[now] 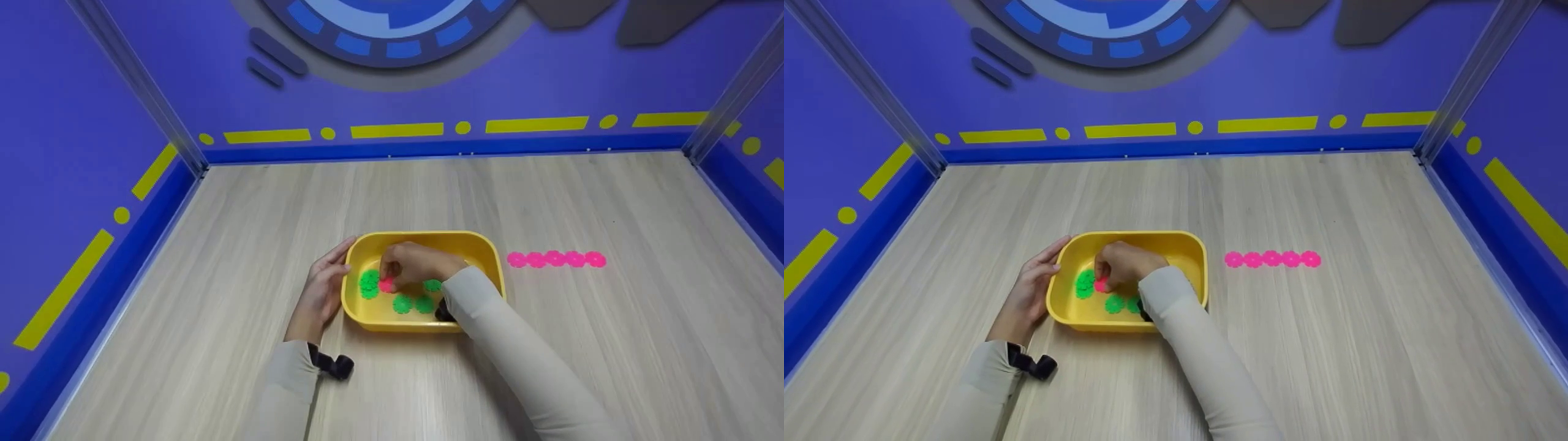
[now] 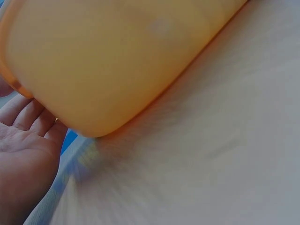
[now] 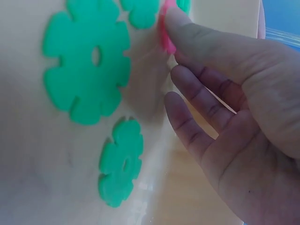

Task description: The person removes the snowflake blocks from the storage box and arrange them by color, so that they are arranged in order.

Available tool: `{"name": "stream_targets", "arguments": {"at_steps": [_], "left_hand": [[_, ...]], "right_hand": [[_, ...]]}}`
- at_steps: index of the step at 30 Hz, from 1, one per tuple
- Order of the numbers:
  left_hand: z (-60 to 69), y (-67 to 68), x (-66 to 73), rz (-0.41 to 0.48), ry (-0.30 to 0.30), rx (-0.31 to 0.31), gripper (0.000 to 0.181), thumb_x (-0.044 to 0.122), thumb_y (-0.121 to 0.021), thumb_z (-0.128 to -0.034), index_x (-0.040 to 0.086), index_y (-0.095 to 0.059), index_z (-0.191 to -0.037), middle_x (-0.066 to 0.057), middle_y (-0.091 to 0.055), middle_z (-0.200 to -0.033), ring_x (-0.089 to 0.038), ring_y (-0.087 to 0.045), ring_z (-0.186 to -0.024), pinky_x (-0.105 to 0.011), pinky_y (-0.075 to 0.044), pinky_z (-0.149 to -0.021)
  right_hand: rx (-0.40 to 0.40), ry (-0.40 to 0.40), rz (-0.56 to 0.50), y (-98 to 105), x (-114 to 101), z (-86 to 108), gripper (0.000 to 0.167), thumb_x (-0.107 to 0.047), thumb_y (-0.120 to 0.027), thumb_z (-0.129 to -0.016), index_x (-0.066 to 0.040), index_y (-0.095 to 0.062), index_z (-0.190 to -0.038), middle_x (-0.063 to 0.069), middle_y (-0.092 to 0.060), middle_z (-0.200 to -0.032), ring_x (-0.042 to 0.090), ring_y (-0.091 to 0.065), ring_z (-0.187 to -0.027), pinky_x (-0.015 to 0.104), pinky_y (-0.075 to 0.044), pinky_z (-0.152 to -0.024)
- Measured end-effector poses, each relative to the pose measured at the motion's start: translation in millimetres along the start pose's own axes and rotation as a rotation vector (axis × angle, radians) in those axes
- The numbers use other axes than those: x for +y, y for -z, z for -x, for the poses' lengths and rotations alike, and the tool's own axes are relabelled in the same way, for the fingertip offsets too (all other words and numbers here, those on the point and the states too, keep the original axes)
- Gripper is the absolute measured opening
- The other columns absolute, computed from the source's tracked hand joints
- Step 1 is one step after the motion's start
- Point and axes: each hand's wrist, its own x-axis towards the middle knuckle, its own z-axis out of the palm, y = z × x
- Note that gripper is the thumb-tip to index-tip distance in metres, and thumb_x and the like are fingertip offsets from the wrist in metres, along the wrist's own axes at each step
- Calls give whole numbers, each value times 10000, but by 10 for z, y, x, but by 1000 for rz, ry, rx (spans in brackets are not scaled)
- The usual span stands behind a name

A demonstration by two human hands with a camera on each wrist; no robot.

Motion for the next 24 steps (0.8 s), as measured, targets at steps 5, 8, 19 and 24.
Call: {"name": "stream_targets", "arguments": {"at_steps": [5,8,19,24], "left_hand": [[-5,-5,2,11,0,6,622,-104,-422,-844,-78,-314,-1455,-172,-305,-1553,-221,-332,-1405,-324,-320,-1144],[-3,-11,4,21,2,10,628,-107,-418,-839,-76,-310,-1457,-172,-296,-1557,-224,-324,-1408,-333,-302,-1153],[-11,-13,-4,19,-3,10,634,-119,-405,-831,-78,-309,-1456,-172,-303,-1553,-223,-312,-1420,-340,-273,-1165],[-12,-9,-3,15,-4,19,631,-120,-406,-832,-76,-316,-1455,-170,-305,-1553,-223,-317,-1419,-346,-271,-1166]], "right_hand": [[-3,3,24,-8,1,-8,214,-92,-733,-826,-56,-691,-1032,52,-663,-981,142,-539,-847,277,-513,-831],[-9,-7,28,-5,4,-3,219,-89,-734,-824,-61,-690,-1037,46,-659,-973,140,-532,-840,275,-511,-827],[-22,-40,5,30,1,30,178,-36,-733,-807,-77,-669,-967,21,-631,-874,127,-508,-773,237,-491,-743],[-36,-70,-19,69,7,62,177,16,-710,-804,-93,-684,-941,2,-646,-856,123,-525,-760,238,-505,-734]]}}
